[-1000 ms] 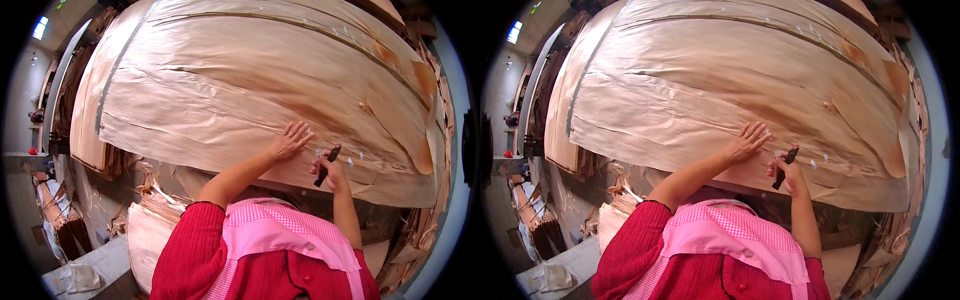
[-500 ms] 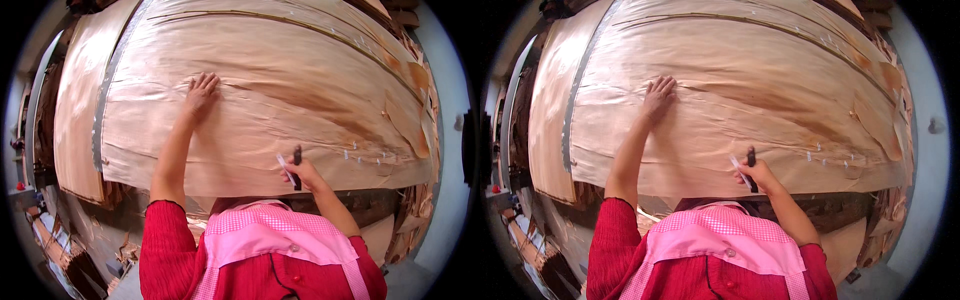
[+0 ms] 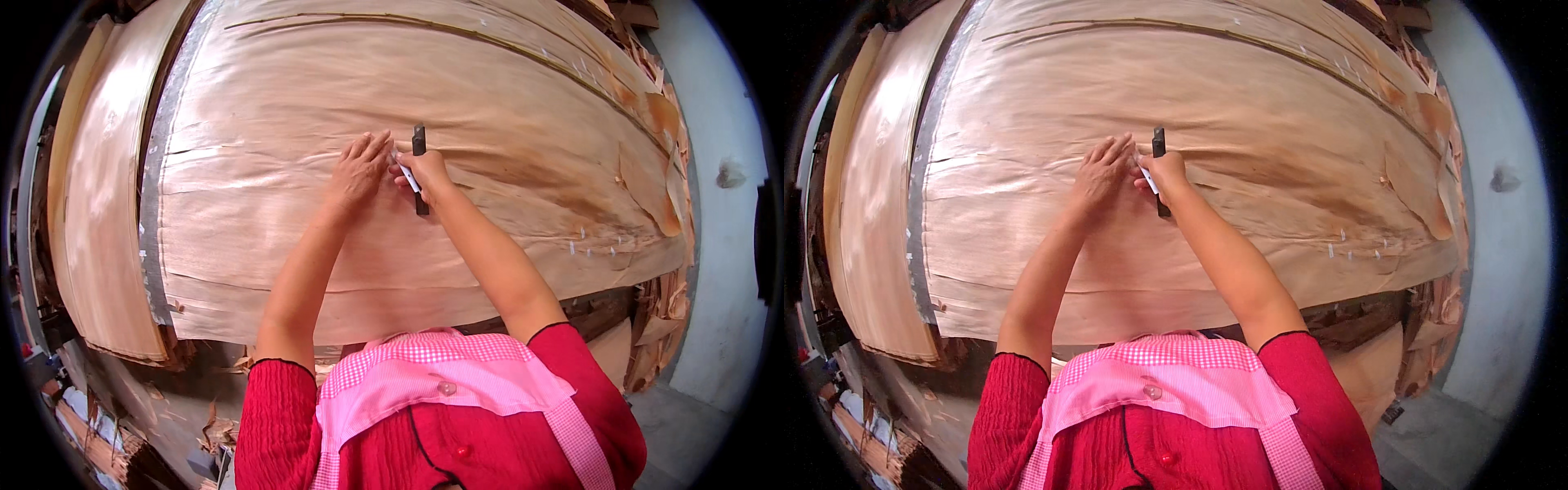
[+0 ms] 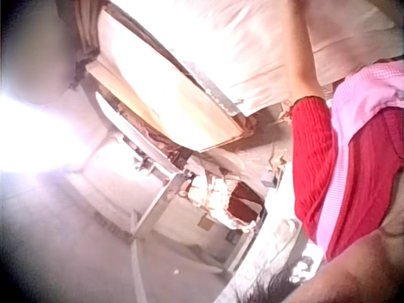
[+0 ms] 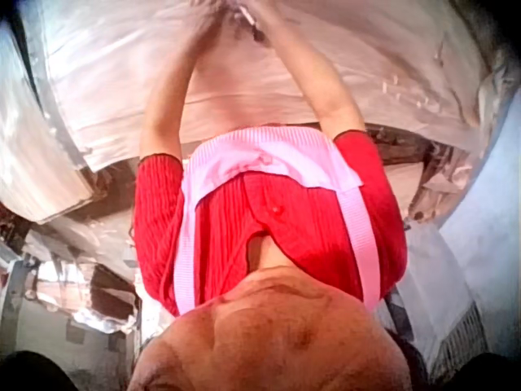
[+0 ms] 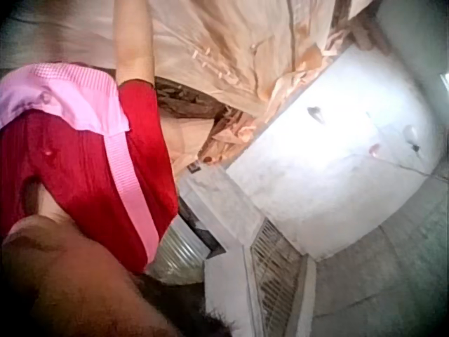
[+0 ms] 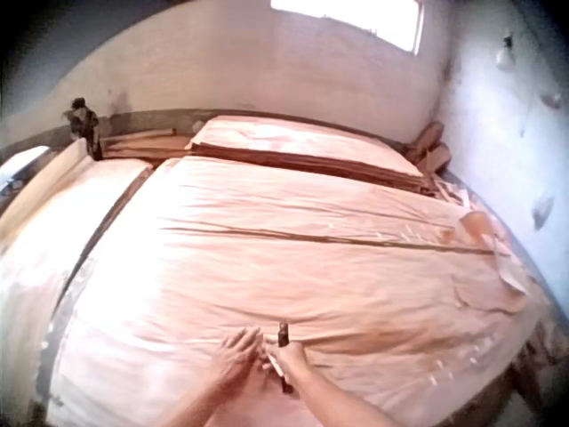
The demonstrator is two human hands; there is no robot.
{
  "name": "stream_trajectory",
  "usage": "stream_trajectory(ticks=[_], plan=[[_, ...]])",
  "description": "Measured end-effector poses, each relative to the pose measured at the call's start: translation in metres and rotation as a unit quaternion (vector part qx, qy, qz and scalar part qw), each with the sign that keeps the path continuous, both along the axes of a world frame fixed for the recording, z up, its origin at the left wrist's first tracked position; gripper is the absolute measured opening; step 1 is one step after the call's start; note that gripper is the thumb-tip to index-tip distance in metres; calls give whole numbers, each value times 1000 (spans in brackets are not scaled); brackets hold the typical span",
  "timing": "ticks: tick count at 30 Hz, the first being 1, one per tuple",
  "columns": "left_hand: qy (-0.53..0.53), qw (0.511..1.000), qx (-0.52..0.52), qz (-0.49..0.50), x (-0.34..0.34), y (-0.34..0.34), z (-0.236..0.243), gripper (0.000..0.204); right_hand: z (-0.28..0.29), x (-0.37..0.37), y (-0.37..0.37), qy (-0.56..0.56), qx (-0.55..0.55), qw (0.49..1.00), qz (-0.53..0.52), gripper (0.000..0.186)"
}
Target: The person applies pieces of tape to seams on a large sheet of wood veneer, then flips the veneer over and applies water from a bottle to the wood surface.
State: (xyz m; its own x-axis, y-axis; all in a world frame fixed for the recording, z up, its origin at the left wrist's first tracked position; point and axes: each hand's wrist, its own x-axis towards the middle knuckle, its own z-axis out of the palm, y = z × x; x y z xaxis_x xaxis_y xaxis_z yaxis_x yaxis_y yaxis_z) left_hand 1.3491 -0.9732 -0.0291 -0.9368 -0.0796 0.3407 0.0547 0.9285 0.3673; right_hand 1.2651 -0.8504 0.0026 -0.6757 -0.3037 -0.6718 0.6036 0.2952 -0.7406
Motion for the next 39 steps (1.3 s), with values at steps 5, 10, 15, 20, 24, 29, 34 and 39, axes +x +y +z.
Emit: stream_trajectory(ticks=[5,10,15,20,24,29,34,39], plan=[[-39,998,-13,44,-2,2,-2,42,12,9,11,-65,-36,997,-13,19],[-7,1000,-13,-18,11,6,-2,38,0,26,29,-83,3,996,-8,18],[-90,992,-87,-12,0,15,14,36,14,-36,44,372,359,770,375,12],[-47,996,24,-70,94,45,29,58,50,-18,87,164,45,961,217,14],[-89,967,-102,-215,247,34,19,72,37,42,135,82,5,978,190,17],[-95,994,-35,41,293,-34,-11,65,2,152,119,-30,10,956,290,17],[-11,999,-17,-47,285,-50,-20,49,-23,267,39,-69,-102,987,104,16],[-15,993,42,-108,286,-51,-22,44,-29,305,-11,-86,-73,990,-84,12]])
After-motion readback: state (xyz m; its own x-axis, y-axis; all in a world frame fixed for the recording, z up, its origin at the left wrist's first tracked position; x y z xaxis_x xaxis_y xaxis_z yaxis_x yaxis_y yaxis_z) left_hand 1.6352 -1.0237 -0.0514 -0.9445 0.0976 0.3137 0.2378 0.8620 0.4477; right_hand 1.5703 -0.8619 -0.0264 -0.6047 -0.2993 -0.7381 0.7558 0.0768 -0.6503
